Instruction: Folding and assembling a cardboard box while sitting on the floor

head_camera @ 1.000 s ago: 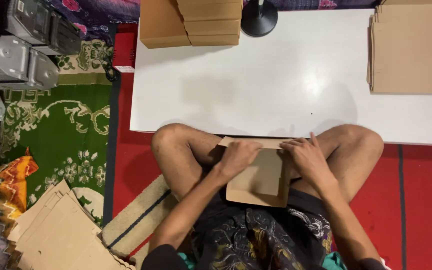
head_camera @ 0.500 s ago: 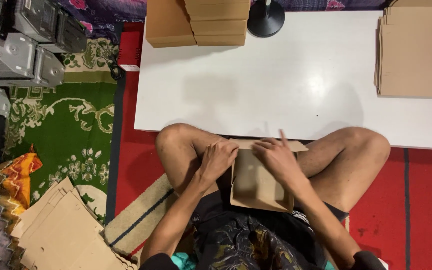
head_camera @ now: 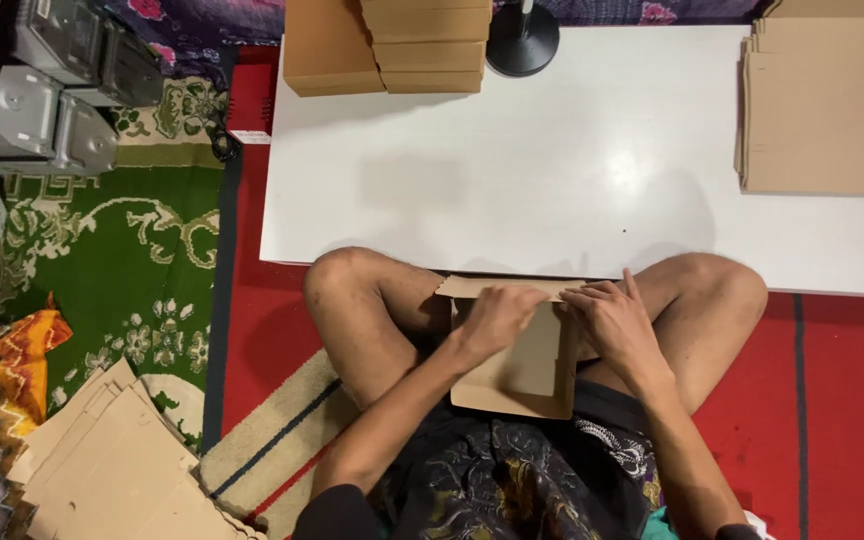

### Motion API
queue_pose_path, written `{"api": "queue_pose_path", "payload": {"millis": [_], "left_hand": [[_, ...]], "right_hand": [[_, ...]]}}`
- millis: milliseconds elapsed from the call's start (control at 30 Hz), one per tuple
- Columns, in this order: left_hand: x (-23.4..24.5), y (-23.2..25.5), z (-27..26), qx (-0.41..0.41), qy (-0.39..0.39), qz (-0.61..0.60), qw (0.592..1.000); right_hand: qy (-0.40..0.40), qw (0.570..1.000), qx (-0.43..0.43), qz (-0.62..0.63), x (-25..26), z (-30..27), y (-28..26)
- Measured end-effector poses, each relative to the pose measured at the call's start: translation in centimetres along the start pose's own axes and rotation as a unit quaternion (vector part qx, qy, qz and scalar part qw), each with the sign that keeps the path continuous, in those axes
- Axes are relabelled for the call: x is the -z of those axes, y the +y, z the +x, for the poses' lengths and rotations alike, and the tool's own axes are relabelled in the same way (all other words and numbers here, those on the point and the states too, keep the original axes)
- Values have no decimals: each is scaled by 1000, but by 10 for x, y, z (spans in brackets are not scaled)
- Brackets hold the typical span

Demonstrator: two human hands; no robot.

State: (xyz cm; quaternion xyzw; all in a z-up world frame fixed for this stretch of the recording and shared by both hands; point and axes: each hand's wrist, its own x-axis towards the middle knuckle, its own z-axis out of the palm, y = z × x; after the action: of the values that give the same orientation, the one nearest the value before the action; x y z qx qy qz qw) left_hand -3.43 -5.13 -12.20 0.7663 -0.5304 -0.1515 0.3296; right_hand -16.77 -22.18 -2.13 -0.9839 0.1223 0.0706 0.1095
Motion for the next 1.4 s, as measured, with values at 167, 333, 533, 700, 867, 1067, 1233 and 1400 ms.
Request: {"api": "queue_pose_path", "payload": {"millis": [167,333,533,700,867,1067,1233,1400], "left_hand": [[78,-30,-47,60,9,105,993],[79,-55,-67,93,8,181,979],[115,-6,-47,78,-1,153,985],[125,-11,-53,102,-19,107,989],[37,-17,-26,35,3,120,992],[62,24,-3,24,4,51,998],[102,-26,-45,143,0,85,986],[71,-45,-51,140,-13,147,979]], "right_hand": [[9,1000,-10,15,4,-4,7],[13,999,34,7,29,28,-60],[52,992,107,43,4,49,-92],[16,993,27,-112,16,4,-19],[-1,996,6,-94,15,3,-17],[-12,997,7,-71,32,6,-19],[-32,999,1,-33,24,8,-10],[-21,998,51,-4,45,31,-86]]}}
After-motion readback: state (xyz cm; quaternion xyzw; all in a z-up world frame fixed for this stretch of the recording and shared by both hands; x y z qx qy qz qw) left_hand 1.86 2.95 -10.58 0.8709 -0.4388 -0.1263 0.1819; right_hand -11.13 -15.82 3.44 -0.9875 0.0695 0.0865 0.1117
